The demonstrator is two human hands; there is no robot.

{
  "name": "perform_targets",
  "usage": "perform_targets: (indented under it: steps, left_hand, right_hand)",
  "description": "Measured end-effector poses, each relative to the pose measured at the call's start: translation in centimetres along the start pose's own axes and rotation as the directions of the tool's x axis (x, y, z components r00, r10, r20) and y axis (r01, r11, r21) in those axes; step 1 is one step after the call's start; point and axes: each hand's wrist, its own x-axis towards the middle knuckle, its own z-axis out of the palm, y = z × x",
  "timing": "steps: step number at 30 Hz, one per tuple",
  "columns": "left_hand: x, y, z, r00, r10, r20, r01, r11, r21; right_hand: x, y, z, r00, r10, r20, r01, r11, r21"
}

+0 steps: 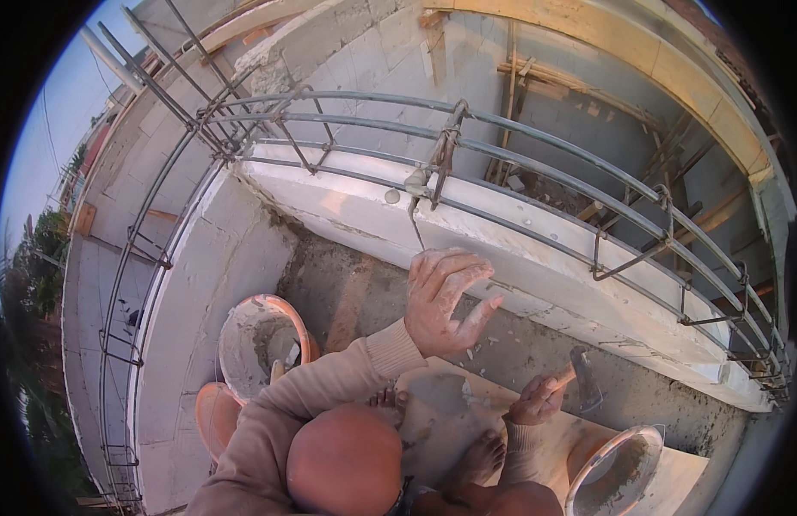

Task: The person lays concrete blocks on a wall by applying mortar with a trowel and tapping the blocks into place with a hammer.

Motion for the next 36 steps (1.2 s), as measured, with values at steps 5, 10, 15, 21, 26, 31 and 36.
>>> perform_targets:
  steps: [5, 10, 15, 21, 26, 31, 36]
  left_hand:
    - [0.7, -3.5, -2.7, 0.873, -0.305, -0.382, 0.365, 0.926, 0.094]
    - [2.2, -5.8, -3.4, 0.869, -0.293, -0.398, 0.39, 0.902, 0.187]
    - [2.3, -7.0, -3.8, 0.846, -0.335, -0.415, 0.448, 0.868, 0.213]
    - [2.5, -7.9, -3.8, 0.851, -0.341, -0.4, 0.45, 0.865, 0.219]
    - [2.4, -8.1, -3.8, 0.855, -0.318, -0.41, 0.423, 0.884, 0.197]
    - [2.8, -7.2, -4.1, 0.888, -0.227, -0.401, 0.346, 0.903, 0.255]
    - [5.2, -7.8, -6.9, 1.0, 0.022, 0.019, -0.025, 0.983, 0.181]
  right_hand:
    - [0.9, -2.7, 1.9, 0.953, -0.249, 0.171, 0.248, 0.968, 0.027]
    - [2.5, -6.5, 2.7, 0.885, -0.305, 0.352, 0.329, 0.944, -0.008]
    - [2.2, -7.6, 2.2, 0.744, -0.282, 0.606, 0.51, 0.826, -0.241]
    - [1.0, -9.3, 3.9, 0.672, -0.309, 0.673, 0.603, 0.756, -0.255]
    - [4.2, -9.9, 7.7, 0.584, -0.571, 0.577, 0.796, 0.544, -0.267]
    - [6.0, -10.1, 9.6, 0.769, -0.437, 0.467, 0.626, 0.664, -0.409]
    - [5.9, -9.9, 8.8, 0.689, -0.531, 0.494, 0.713, 0.617, -0.332]
